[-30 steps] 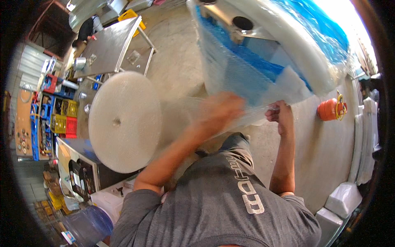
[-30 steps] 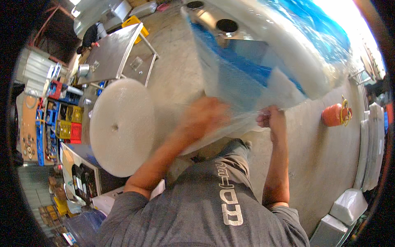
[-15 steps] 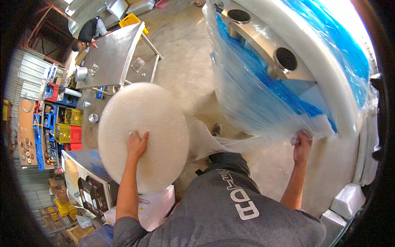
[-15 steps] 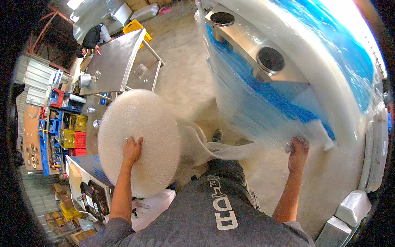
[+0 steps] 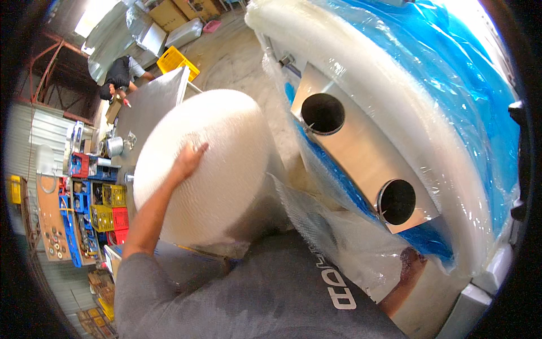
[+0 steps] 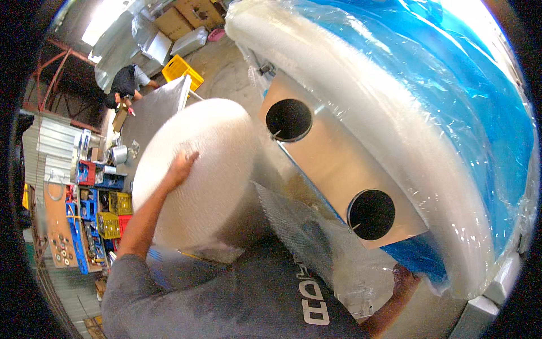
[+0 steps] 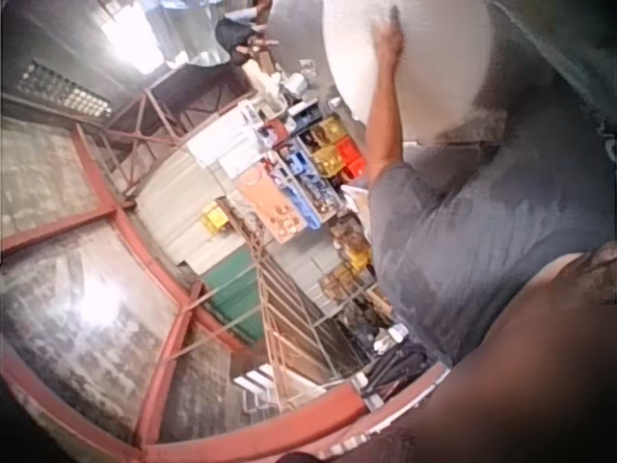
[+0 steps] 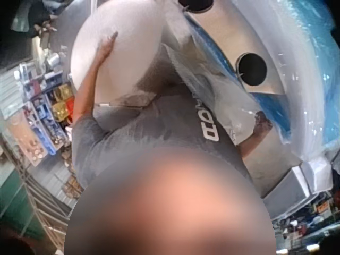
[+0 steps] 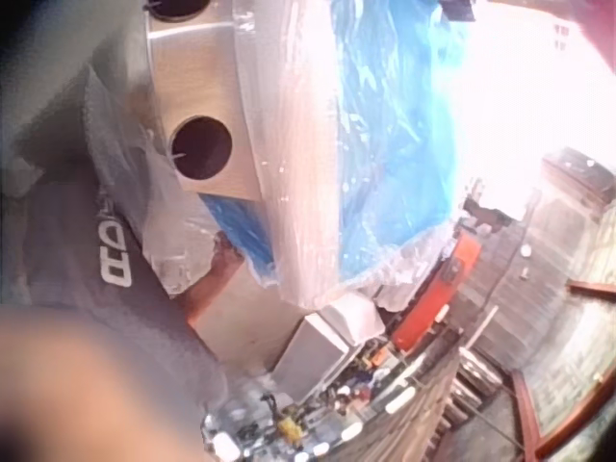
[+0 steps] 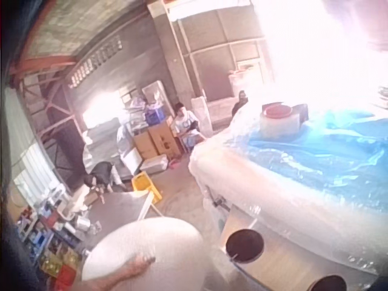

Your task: The person tears pieces of cardboard and places them into the crevices of a large furniture item. Then, they unroll bubble wrap and cover the furniture, securing the wrap with tape. The person continues wrapping the item with multiple layers of bubble wrap.

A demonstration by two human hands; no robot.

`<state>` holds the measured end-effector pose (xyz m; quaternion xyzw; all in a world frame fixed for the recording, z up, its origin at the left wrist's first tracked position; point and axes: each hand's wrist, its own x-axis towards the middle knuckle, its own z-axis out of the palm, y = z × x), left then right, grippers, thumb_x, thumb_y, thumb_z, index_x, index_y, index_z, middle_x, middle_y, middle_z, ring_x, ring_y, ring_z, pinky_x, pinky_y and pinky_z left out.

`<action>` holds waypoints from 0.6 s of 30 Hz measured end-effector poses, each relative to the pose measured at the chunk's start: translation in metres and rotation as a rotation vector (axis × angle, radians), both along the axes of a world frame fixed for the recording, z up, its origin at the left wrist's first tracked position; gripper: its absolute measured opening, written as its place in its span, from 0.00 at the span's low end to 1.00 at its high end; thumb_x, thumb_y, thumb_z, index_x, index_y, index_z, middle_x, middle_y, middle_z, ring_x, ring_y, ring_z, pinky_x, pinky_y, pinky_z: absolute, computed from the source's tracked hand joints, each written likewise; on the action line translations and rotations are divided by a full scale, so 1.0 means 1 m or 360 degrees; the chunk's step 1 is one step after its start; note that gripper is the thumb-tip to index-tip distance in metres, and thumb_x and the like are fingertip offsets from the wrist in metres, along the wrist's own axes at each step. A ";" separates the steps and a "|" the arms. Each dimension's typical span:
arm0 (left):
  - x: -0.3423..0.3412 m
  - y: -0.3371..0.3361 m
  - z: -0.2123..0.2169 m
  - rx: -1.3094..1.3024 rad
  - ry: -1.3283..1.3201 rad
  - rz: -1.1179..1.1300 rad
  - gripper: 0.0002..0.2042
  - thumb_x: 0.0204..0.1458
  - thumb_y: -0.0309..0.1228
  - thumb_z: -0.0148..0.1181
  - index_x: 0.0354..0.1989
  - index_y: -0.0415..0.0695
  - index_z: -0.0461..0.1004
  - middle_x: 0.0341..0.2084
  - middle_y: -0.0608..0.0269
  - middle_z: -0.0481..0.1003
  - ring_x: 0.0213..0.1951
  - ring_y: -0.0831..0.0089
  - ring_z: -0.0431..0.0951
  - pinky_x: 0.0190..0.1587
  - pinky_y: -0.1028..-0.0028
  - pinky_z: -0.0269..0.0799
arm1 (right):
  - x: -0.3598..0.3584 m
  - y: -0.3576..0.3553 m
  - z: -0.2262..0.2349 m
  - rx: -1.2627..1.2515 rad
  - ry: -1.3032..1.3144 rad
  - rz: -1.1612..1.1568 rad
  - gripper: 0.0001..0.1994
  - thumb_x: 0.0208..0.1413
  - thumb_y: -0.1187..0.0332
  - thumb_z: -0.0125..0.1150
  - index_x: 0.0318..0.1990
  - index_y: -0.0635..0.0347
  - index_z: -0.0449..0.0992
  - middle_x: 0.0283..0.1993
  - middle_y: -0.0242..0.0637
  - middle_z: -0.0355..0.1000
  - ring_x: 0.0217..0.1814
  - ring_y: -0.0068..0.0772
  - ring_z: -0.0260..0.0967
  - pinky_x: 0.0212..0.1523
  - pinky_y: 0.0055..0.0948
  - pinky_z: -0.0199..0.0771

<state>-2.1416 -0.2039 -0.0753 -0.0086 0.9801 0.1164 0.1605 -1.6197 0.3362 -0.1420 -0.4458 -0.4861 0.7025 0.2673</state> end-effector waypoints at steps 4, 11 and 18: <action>-0.108 0.018 0.039 0.0047 0.0310 -0.0200 0.48 0.53 0.72 0.48 0.49 0.26 0.67 0.46 0.28 0.72 0.54 0.44 0.73 0.56 0.54 0.68 | -0.013 -0.018 0.007 -0.0022 -0.0064 -0.0216 0.18 0.50 0.73 0.68 0.48 0.59 0.70 0.33 0.34 0.70 0.30 0.30 0.67 0.30 0.31 0.68; -0.351 0.060 0.020 0.0143 0.0874 -0.0221 0.50 0.52 0.72 0.48 0.53 0.24 0.69 0.50 0.23 0.72 0.57 0.37 0.73 0.59 0.53 0.67 | -0.007 -0.063 -0.010 0.0418 -0.0017 -0.0363 0.15 0.59 0.67 0.61 0.51 0.61 0.70 0.41 0.37 0.70 0.40 0.36 0.68 0.40 0.35 0.70; -0.703 0.103 -0.026 0.1113 0.0071 -0.0246 0.34 0.63 0.62 0.42 0.42 0.37 0.77 0.33 0.51 0.76 0.42 0.66 0.72 0.54 0.62 0.69 | -0.028 -0.094 0.002 0.0422 0.0267 -0.0749 0.20 0.62 0.65 0.59 0.59 0.67 0.72 0.49 0.42 0.76 0.51 0.43 0.74 0.53 0.41 0.73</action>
